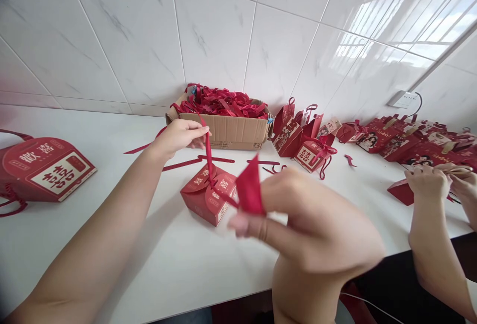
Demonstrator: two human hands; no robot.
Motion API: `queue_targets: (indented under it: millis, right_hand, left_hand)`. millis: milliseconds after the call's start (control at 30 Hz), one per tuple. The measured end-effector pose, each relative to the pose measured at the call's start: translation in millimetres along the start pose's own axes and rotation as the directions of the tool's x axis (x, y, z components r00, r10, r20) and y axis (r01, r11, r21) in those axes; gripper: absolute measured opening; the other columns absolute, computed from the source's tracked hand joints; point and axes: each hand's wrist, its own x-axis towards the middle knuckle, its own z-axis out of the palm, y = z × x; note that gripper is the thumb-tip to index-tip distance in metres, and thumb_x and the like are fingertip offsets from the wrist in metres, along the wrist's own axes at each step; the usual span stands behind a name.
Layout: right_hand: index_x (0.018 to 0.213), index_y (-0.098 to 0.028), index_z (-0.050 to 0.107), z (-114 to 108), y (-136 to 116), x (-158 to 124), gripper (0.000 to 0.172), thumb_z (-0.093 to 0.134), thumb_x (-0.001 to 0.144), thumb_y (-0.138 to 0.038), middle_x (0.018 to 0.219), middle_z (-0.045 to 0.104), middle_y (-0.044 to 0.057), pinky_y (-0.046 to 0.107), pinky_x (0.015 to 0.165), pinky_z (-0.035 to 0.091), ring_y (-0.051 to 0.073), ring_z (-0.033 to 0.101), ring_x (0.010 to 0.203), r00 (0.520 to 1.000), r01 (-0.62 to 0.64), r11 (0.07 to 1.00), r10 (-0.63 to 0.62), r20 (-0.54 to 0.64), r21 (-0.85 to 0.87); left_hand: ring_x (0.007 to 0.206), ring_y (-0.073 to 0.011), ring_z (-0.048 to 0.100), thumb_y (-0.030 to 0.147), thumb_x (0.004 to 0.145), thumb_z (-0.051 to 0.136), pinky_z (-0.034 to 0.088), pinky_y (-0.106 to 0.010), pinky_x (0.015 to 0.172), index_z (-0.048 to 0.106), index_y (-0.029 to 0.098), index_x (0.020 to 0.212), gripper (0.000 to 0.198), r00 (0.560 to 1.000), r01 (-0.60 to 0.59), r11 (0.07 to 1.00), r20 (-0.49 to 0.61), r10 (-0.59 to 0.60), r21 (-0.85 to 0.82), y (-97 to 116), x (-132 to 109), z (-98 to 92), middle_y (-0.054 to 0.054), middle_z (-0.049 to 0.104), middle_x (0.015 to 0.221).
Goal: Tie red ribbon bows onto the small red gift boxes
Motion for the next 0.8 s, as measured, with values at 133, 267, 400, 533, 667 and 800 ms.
queue_targets:
  millis: [133, 267, 400, 533, 667, 800]
  right_hand:
    - [0.074, -0.02, 0.071, 7, 22, 31, 0.044, 0.047, 0.092, -0.052, 0.042, 0.046, -0.003, 0.024, 0.039, 0.035, 0.008, 0.042, 0.037, 0.834, -0.089, 0.966, 0.206, -0.512, 0.244]
    - [0.093, -0.022, 0.069, 19, 52, 62, 0.041, 0.05, 0.088, -0.058, 0.06, 0.058, -0.001, 0.026, 0.046, 0.043, 0.01, 0.053, 0.048, 0.675, -0.002, 0.951, 0.229, -0.702, 0.309]
    - [0.104, -0.025, 0.067, 25, 67, 77, 0.037, 0.05, 0.09, -0.055, 0.073, 0.063, 0.0, 0.028, 0.058, 0.05, 0.012, 0.061, 0.062, 0.637, 0.073, 0.949, 0.192, -0.747, 0.306]
    - [0.111, -0.028, 0.067, 25, 69, 75, 0.046, 0.039, 0.093, -0.06, 0.067, 0.06, -0.001, 0.028, 0.054, 0.051, 0.012, 0.064, 0.062, 0.606, 0.121, 0.939, 0.186, -0.773, 0.321]
    - [0.103, -0.027, 0.071, 22, 58, 67, 0.04, 0.045, 0.092, -0.056, 0.056, 0.05, -0.003, 0.025, 0.044, 0.043, 0.01, 0.055, 0.049, 0.526, 0.181, 0.947, 0.136, -0.84, 0.266]
    - [0.086, -0.026, 0.075, 20, 41, 58, 0.028, 0.057, 0.089, -0.046, 0.046, 0.037, -0.006, 0.023, 0.037, 0.026, 0.006, 0.034, 0.037, 0.431, 0.204, 0.95, 0.129, -0.893, 0.236]
  left_hand:
    - [0.082, -0.0171, 0.066, 0.046, 0.074, 0.071, 0.047, -0.023, 0.061, 0.074, 0.017, 0.082, 0.03, 0.991, -0.119, 0.968, 0.036, 0.13, -0.223, 26, -17, -3.7, -0.007, 0.072, 0.09]
    - [0.09, -0.0197, 0.065, 0.045, 0.068, 0.077, 0.05, -0.026, 0.068, 0.075, 0.019, 0.08, 0.029, 0.97, -0.203, 0.942, 0.076, 0.23, -0.267, 47, -38, -4.7, -0.005, 0.072, 0.093]
    - [0.085, -0.0197, 0.065, 0.042, 0.069, 0.078, 0.051, -0.031, 0.075, 0.076, 0.019, 0.078, 0.024, 0.953, -0.239, 0.932, 0.119, 0.279, -0.272, 56, -49, 0.0, -0.003, 0.073, 0.084]
    - [0.091, -0.0197, 0.064, 0.04, 0.074, 0.074, 0.05, -0.031, 0.082, 0.077, 0.02, 0.084, 0.023, 0.928, -0.359, 0.9, 0.008, 0.372, -0.248, 58, -52, 6.1, -0.003, 0.073, 0.09]
    - [0.09, -0.0195, 0.064, 0.04, 0.076, 0.073, 0.051, -0.029, 0.078, 0.077, 0.021, 0.086, 0.023, 0.914, -0.399, 0.885, -0.03, 0.404, -0.24, 61, -56, 9.7, -0.003, 0.073, 0.089]
    - [0.085, -0.0185, 0.066, 0.041, 0.08, 0.069, 0.053, -0.027, 0.073, 0.077, 0.022, 0.09, 0.023, 0.911, -0.38, 0.883, 0.052, 0.409, -0.276, 65, -63, 11.3, -0.003, 0.073, 0.087]
